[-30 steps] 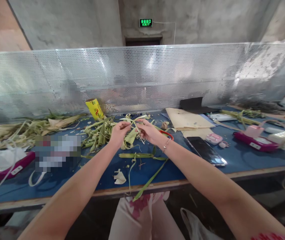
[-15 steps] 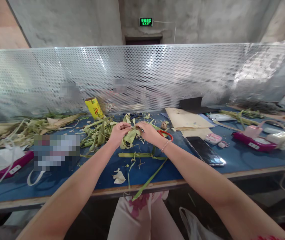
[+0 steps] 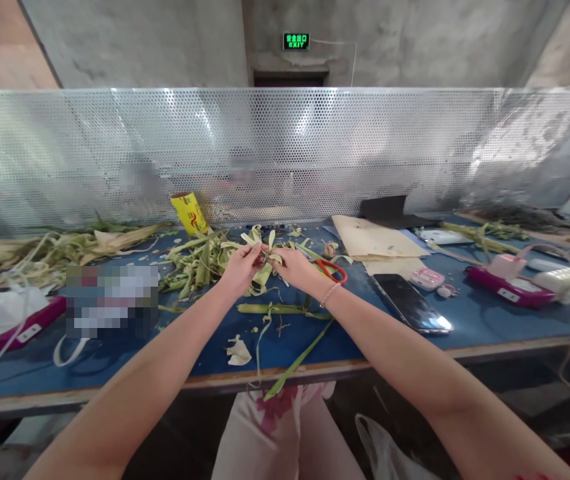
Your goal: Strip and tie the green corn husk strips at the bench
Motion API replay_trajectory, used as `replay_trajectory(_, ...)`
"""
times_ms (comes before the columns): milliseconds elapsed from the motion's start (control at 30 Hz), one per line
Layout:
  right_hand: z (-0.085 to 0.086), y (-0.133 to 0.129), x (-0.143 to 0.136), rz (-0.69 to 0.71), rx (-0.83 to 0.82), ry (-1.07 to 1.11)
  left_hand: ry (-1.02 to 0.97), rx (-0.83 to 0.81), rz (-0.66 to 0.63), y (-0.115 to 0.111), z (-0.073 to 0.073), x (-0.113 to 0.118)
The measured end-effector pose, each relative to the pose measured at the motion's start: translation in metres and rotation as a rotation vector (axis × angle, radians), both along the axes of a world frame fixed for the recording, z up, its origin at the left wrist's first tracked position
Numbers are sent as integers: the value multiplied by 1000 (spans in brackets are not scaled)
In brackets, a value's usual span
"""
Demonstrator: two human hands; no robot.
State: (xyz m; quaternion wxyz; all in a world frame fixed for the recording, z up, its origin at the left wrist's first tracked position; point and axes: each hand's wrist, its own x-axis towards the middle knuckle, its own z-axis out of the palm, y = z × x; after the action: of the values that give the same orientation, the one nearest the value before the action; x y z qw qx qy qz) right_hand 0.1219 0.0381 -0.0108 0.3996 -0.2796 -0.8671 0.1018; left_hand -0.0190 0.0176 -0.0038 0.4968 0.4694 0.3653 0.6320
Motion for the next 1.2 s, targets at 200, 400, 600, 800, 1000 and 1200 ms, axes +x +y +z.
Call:
replay_trajectory(200, -2, 1, -1, 1, 12, 40, 56, 7, 64, -2, 2, -3)
replay_trajectory(400, 0, -3, -2, -48, -47, 226, 349, 51, 34, -6, -1, -1)
replay_trajectory(600, 6, -5, -2, -12, -213, 323, 496, 56, -62, -7, -3, -1)
replay_trajectory(800, 10, -4, -1, -13, -319, 429, 574, -25, -76, -10, 2, 2)
replay_trajectory(1000, 9, 3, 0, 60, -504, 581, 517, -54, -118, -7, 1, 3)
replay_trajectory(1200, 5, 14, 3, 122, -574, 639, 227, -71, -151, -6, 3, 0)
